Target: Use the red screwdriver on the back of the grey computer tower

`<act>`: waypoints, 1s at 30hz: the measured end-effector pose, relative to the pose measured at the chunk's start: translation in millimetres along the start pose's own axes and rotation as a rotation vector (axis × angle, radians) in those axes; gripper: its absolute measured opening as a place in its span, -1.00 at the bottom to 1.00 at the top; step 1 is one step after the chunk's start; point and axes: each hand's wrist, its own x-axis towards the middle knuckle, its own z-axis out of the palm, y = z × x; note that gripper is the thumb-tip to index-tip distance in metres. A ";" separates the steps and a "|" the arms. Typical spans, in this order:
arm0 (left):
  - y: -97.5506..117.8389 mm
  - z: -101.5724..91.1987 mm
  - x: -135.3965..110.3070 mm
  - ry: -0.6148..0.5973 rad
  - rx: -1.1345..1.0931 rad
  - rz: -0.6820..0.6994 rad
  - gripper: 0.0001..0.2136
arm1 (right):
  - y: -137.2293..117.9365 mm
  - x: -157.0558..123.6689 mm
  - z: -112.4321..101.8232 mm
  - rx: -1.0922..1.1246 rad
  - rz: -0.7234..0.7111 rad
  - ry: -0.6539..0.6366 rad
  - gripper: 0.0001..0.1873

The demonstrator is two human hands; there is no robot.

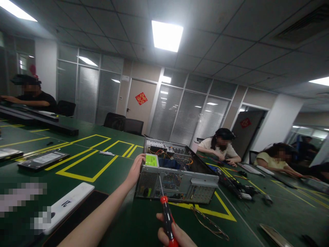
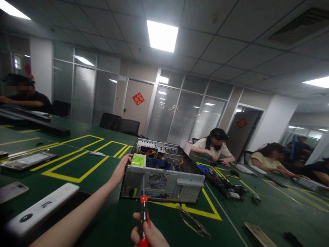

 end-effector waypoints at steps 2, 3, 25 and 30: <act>-0.3 -0.1 -0.1 0.000 0.004 0.001 -0.70 | -0.6 -0.2 0.7 0.009 0.016 -0.022 -0.36; -0.5 -0.1 -0.1 0.002 0.007 0.002 -0.70 | -1.0 -0.4 1.1 0.016 0.030 -0.038 -0.35; -1.5 0.1 0.2 0.008 -0.003 0.000 -0.70 | -0.5 5.2 -2.4 -0.125 0.004 -0.114 -0.51; -2.5 -0.2 0.6 0.001 0.011 0.004 -0.70 | -1.1 1.6 -5.9 -0.154 0.017 -0.083 -0.37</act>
